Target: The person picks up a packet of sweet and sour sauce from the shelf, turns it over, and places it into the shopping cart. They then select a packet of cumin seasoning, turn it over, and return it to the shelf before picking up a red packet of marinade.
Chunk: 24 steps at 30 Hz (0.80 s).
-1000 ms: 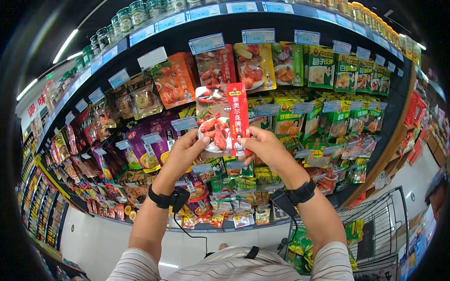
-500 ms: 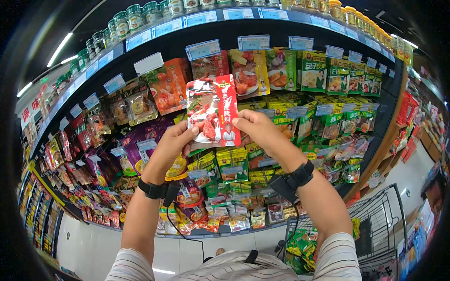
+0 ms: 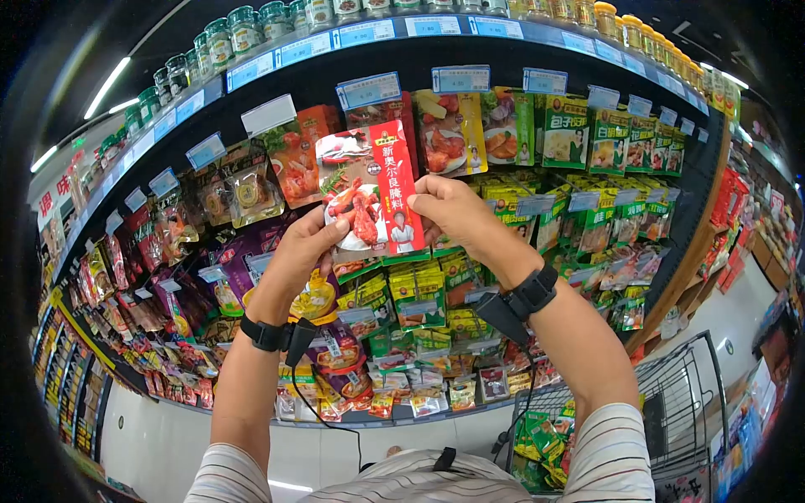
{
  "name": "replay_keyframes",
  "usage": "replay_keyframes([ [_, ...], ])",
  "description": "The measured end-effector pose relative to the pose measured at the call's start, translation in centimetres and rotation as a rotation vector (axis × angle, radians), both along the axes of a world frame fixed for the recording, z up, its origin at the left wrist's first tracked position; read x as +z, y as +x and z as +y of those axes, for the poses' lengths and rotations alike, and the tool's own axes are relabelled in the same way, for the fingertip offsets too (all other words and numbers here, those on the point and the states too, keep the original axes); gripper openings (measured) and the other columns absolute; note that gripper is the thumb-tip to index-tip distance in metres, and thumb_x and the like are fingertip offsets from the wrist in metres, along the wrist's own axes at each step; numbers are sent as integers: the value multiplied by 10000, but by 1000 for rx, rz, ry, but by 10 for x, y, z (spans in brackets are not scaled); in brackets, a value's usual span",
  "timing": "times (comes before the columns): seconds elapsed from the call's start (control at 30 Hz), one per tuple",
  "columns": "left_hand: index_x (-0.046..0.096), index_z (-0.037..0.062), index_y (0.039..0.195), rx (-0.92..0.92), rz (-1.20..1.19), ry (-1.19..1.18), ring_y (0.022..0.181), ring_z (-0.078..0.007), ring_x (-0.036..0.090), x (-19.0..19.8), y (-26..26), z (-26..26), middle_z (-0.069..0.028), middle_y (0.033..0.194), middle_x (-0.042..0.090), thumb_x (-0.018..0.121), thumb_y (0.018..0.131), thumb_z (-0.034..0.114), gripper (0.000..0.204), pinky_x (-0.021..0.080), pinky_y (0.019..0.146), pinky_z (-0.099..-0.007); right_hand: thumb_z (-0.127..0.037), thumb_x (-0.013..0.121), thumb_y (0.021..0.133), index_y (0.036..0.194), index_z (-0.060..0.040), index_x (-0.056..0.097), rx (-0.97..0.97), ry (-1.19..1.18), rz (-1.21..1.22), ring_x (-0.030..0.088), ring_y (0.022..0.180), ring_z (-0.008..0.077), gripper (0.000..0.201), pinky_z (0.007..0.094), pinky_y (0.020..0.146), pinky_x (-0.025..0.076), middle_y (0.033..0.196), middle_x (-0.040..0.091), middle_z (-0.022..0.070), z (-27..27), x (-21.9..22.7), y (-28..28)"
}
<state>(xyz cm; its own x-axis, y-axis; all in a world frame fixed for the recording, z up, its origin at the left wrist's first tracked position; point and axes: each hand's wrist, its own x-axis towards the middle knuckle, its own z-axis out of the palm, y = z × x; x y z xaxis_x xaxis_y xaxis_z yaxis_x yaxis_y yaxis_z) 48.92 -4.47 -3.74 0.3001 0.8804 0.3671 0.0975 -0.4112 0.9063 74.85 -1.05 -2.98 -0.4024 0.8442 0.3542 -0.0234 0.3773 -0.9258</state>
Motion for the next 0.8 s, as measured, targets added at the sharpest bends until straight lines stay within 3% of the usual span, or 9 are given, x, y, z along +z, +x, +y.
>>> replay_keyframes([
  [0.13, 616, 56, 1130, 44, 39, 33, 518, -31, 506, -4, -3, 5, 12, 813, 633, 631, 972, 365, 348, 390, 459, -170, -229, 580, 976, 1030, -58, 610, 40, 39, 75, 596, 679, 53, 182, 221, 587, 477, 855, 653, -13, -3, -3, -3],
  [0.27, 607, 66, 1148, 14, -76, -3, 559, -39, 523, -3, 4, 5, 28, 775, 596, 616, 984, 358, 334, 420, 502, -188, -248, 580, 998, 1057, -33, 623, 19, 219, 129, 562, 798, 17, 227, 209, 714, 472, 899, 639, -30, -29, 16, -15],
  [0.4, 573, 76, 1195, -245, -410, -138, 686, -50, 565, -9, 22, 0, 34, 863, 605, 592, 999, 337, 327, 473, 557, -213, -276, 566, 1016, 1142, 1, 612, 31, 486, 149, 577, 865, 47, 308, 241, 773, 497, 938, 636, -7, -66, 28, -34],
  [0.43, 559, 68, 1218, -433, -497, -155, 819, -103, 613, -14, 20, 5, 3, 976, 626, 591, 994, 270, 304, 532, 696, -260, -266, 588, 999, 1171, 12, 605, 86, 412, 158, 607, 906, 115, 327, 272, 803, 502, 990, 654, 57, -77, 30, -35],
  [0.53, 545, 90, 1263, -468, -678, -156, 900, -154, 627, -32, 31, 3, -27, 1093, 632, 614, 980, 296, 357, 549, 764, -304, -224, 632, 949, 1171, 11, 604, -78, 782, -44, 634, 972, 242, 325, 344, 856, 509, 1074, 646, 144, -82, 15, -44],
  [0.6, 522, 79, 1322, -464, -762, -159, 1153, -238, 592, -43, 32, 7, -86, 1271, 594, 669, 936, 314, 476, 501, 995, -415, -190, 660, 900, 1155, 7, 610, -161, 993, -125, 614, 1028, 311, 327, 389, 900, 497, 1134, 619, 174, -85, 3, -50],
  [0.67, 505, 63, 1352, -590, -845, -299, 1232, -245, 558, -46, 33, -4, -106, 1352, 561, 711, 897, 306, 555, 471, 1045, -433, -162, 682, 858, 1139, 1, 618, -214, 1118, -228, 594, 1077, 349, 331, 420, 938, 483, 1184, 598, 188, -93, -6, -53],
  [0.7, 484, 30, 1377, -693, -808, -226, 1261, -253, 540, -49, 36, -2, -127, 1378, 546, 653, 931, 346, 573, 451, 1071, -436, -151, 691, 842, 1130, -3, 622, -224, 1137, -290, 583, 1098, 352, 331, 429, 955, 475, 1204, 590, 186, -100, -8, -54],
  [0.8, 494, 3, 1367, -691, -648, -83, 1256, -268, 546, -55, 34, -8, -143, 1364, 560, 558, 972, 418, 577, 440, 1080, -440, -96, 734, 787, 1168, -20, 627, -226, 1176, -426, 563, 1155, 358, 403, 453, 985, 466, 1296, 563, 177, -111, -13, -55],
])
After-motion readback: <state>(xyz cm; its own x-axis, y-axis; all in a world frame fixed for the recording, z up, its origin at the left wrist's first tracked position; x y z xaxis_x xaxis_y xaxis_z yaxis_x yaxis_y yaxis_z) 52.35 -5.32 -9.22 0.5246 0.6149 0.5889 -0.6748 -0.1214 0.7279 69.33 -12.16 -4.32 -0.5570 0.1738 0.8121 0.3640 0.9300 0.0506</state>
